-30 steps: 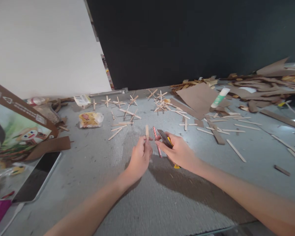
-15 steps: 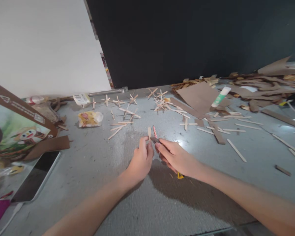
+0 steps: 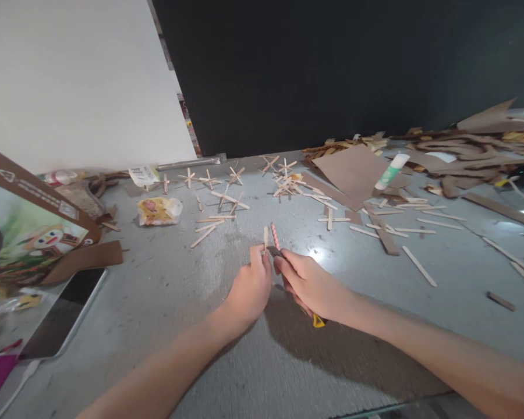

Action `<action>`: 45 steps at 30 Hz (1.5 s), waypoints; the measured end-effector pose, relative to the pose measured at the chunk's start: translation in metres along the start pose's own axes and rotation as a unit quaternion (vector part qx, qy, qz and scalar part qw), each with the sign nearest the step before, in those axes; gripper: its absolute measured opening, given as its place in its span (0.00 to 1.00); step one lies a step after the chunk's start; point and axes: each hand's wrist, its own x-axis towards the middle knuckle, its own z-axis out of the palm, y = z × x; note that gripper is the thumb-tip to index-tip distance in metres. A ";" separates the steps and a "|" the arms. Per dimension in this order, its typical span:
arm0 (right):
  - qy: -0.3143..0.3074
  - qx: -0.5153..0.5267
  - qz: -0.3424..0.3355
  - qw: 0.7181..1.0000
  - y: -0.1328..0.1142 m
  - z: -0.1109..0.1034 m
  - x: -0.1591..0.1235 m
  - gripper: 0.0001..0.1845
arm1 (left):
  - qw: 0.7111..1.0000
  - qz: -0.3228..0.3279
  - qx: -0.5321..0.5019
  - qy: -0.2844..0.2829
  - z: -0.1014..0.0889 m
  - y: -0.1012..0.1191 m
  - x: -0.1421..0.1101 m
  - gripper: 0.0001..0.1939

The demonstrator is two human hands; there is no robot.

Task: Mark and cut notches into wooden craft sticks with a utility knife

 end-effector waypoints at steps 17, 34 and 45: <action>-0.094 0.014 0.113 0.989 -0.014 -0.023 0.003 0.15 | 0.975 0.071 0.203 -0.056 -0.003 0.000 0.003 0.19; -0.112 0.017 0.115 0.987 -0.008 -0.018 0.007 0.14 | 0.976 0.099 0.186 -0.056 0.002 -0.004 0.003 0.25; -0.048 0.065 0.090 0.993 -0.007 -0.006 0.006 0.13 | 0.997 0.068 -0.031 -0.004 0.005 -0.008 0.004 0.18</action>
